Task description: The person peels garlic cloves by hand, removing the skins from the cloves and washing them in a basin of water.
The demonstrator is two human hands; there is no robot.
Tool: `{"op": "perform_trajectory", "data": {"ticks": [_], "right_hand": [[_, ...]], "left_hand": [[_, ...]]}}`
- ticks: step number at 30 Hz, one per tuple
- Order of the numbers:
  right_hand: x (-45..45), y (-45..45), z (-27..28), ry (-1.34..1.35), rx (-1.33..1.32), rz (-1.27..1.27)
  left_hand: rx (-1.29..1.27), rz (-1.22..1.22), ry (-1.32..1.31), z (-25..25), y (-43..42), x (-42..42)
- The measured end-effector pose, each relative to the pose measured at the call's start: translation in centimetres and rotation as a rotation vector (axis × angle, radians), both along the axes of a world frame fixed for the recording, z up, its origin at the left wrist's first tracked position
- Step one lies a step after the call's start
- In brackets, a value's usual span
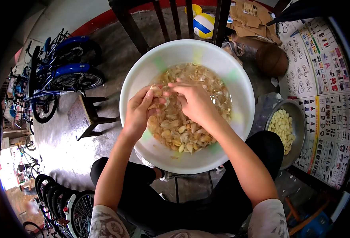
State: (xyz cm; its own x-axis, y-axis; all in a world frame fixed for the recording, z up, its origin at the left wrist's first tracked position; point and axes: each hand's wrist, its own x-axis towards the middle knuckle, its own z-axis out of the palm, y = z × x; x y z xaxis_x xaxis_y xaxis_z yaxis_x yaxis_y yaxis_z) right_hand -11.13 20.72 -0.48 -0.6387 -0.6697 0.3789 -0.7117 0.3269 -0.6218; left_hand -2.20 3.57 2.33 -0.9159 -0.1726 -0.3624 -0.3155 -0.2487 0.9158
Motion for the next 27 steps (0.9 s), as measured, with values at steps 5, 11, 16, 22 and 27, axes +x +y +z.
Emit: {"op": "perform_trajectory", "data": {"ticks": [5,11,16,22,27], "right_hand": [[1.3,-1.1,2.0,-0.599,-0.335,-0.074],[1.8,-1.2,1.5,-0.517,-0.293,-0.113],[1.8,-1.2,0.8,-0.174,-0.248,-0.121],[1.2,-0.9,1.3,0.073,-0.191,-0.107],[0.4,-0.2,2.5,-0.383,-0.323,-0.104]], "left_hand": [[0.032,0.052,-0.031,0.1,0.2,-0.1],[0.240,0.079,-0.077,-2.3,0.4,0.2],[0.252,0.149,-0.029,-0.8,1.5,0.0],[0.176,0.090,-0.099,-0.3,1.3,-0.2],[0.204,0.285,-0.060,-0.9,1.3,0.1]]}}
